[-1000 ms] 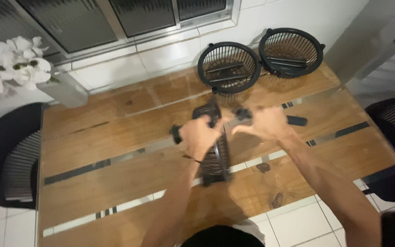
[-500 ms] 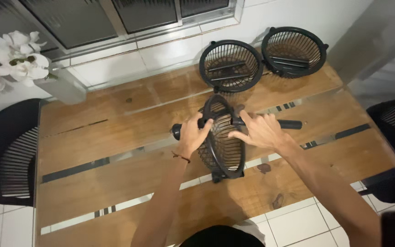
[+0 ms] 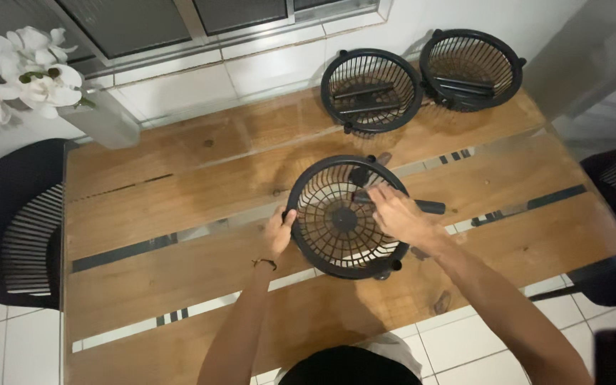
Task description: The person assembles a small black metal stand by inserting rods into a circular base and attaching a vertical support. They repeatedly insert and remove the rods to adjust fit, then place the assembled stand on the table.
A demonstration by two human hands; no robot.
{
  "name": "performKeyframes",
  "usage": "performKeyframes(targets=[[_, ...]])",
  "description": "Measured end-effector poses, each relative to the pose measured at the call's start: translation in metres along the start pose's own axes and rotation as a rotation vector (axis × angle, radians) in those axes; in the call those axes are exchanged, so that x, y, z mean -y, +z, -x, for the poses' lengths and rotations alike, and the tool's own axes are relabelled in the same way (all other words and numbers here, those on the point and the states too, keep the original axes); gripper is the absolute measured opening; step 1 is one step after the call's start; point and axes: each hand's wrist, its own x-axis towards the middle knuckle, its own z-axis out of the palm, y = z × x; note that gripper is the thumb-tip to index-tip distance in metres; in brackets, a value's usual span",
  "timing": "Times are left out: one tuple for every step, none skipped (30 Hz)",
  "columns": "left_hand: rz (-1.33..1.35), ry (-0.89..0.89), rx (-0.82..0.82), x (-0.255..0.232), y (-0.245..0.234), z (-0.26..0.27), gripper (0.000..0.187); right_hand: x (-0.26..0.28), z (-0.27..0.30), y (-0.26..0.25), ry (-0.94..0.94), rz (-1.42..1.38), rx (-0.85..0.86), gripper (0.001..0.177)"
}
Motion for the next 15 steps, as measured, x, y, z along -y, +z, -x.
performKeyframes(targets=[[-0.010, -0.053, 0.002, 0.008, 0.002, 0.001, 0.054, 0.003, 0.002, 0.003, 0.003, -0.003, 0.016, 0.056], [-0.020, -0.107, 0.004, 0.014, 0.003, 0.002, 0.055, 0.008, 0.002, 0.006, 0.006, -0.006, 0.032, 0.061], [-0.031, -0.160, 0.007, 0.018, 0.002, 0.004, 0.055, 0.015, 0.002, 0.009, 0.011, -0.009, 0.048, 0.066], [-0.079, -0.146, 0.008, 0.020, 0.000, 0.006, 0.057, 0.022, 0.001, 0.011, -0.001, -0.045, 0.034, 0.064], [-0.126, -0.132, 0.008, 0.022, -0.001, 0.009, 0.059, 0.030, 0.002, 0.013, -0.013, -0.079, 0.019, 0.062], [-0.173, -0.118, 0.009, 0.022, -0.003, 0.013, 0.060, 0.038, 0.002, 0.014, -0.025, -0.114, 0.005, 0.060], [-0.149, -0.040, -0.032, 0.018, -0.008, 0.017, 0.058, 0.047, 0.001, 0.017, -0.004, -0.127, 0.006, 0.060], [-0.125, 0.037, -0.072, 0.010, -0.013, 0.021, 0.055, 0.056, 0.001, 0.020, 0.016, -0.140, 0.007, 0.059], [-0.099, 0.114, -0.111, -0.001, -0.017, 0.027, 0.053, 0.065, 0.000, 0.022, 0.037, -0.153, 0.010, 0.058], [-0.096, 0.214, -0.192, -0.014, -0.023, 0.033, 0.051, 0.072, -0.001, 0.024, 0.043, -0.165, 0.005, 0.053], [-0.094, 0.313, -0.272, -0.028, -0.029, 0.040, 0.049, 0.079, -0.002, 0.026, 0.049, -0.177, 0.001, 0.047], [-0.090, 0.414, -0.351, -0.044, -0.033, 0.046, 0.047, 0.085, -0.002, 0.029, 0.055, -0.190, -0.003, 0.042], [-0.016, 0.425, -0.205, -0.062, -0.037, 0.051, 0.043, 0.092, -0.002, 0.032, 0.069, -0.196, -0.019, 0.040], [0.058, 0.435, -0.060, -0.079, -0.040, 0.055, 0.039, 0.098, -0.002, 0.033, 0.082, -0.201, -0.034, 0.039], [0.133, 0.449, 0.084, -0.094, -0.044, 0.058, 0.034, 0.103, -0.003, 0.035, 0.094, -0.204, -0.055, 0.038]])
